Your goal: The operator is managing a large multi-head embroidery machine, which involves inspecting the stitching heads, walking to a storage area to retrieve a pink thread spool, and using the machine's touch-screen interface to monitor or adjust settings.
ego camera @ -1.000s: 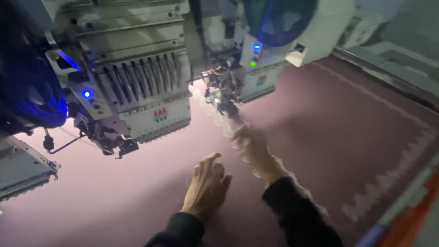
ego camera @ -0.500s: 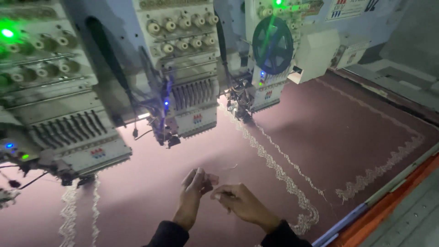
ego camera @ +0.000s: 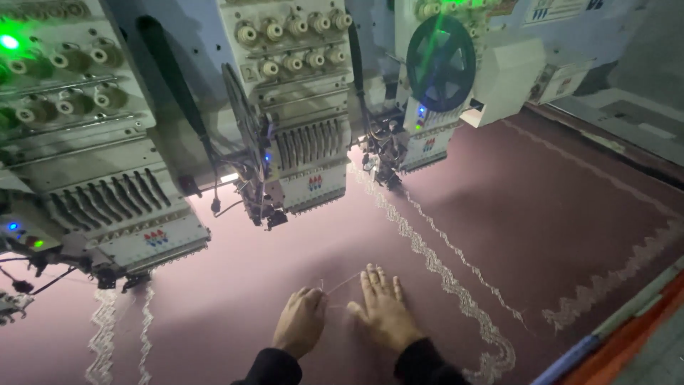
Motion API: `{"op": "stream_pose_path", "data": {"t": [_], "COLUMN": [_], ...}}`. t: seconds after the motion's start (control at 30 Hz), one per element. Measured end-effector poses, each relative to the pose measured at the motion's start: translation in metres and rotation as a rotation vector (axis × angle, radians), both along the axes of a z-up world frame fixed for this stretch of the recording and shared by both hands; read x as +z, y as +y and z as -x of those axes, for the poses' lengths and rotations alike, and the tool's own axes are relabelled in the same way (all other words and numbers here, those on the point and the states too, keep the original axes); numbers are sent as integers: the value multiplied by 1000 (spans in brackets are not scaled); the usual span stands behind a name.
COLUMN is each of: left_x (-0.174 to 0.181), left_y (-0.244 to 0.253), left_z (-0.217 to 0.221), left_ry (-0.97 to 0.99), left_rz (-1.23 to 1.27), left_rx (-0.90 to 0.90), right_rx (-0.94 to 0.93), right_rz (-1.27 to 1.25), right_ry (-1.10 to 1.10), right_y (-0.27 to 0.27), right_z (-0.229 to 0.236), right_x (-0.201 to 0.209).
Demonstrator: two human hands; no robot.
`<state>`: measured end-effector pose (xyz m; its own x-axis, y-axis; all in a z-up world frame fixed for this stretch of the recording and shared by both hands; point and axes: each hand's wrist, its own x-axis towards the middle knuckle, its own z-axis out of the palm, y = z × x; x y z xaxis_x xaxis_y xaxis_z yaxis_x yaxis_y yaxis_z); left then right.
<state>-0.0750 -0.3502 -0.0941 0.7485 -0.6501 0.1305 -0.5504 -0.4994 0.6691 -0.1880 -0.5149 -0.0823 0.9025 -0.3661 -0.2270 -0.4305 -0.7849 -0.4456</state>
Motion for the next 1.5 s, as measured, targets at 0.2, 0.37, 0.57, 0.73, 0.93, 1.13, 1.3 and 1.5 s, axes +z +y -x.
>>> {"op": "stream_pose_path", "data": {"t": [0.2,0.37,0.57,0.73,0.93,1.13,1.3,1.5], "left_x": [-33,0,-23,-79,-103,-109,-103,-90], "left_y": [-19,-11,-39,-61,-69,-73,-79,-79], "left_z": [-8,-3,-3,-15,-17,-12,-8,-4], "left_ry": [-41,2,-146,-729,-1117,-1103,-1073,-776], "left_rz": [-223,-433,-545,-355,-138,-138,-123,-123], "left_rx": [-194,-291,-303,-103,11,29,35,-119], "right_rx": [573,245,298,307,320,293,287,305], "right_rz": [375,506,382,413,391,411,380,410], "right_ry": [-615,-515,-480,-507,-529,-507,-482,-521], "right_y": [-13,-71,-74,-81,-90,-86,-87,-87], "right_z": [-20,-33,-31,-39,-40,-35,-33,-34], "right_x": [-71,-76,-61,-62,-65,-64,-59,-62]}}
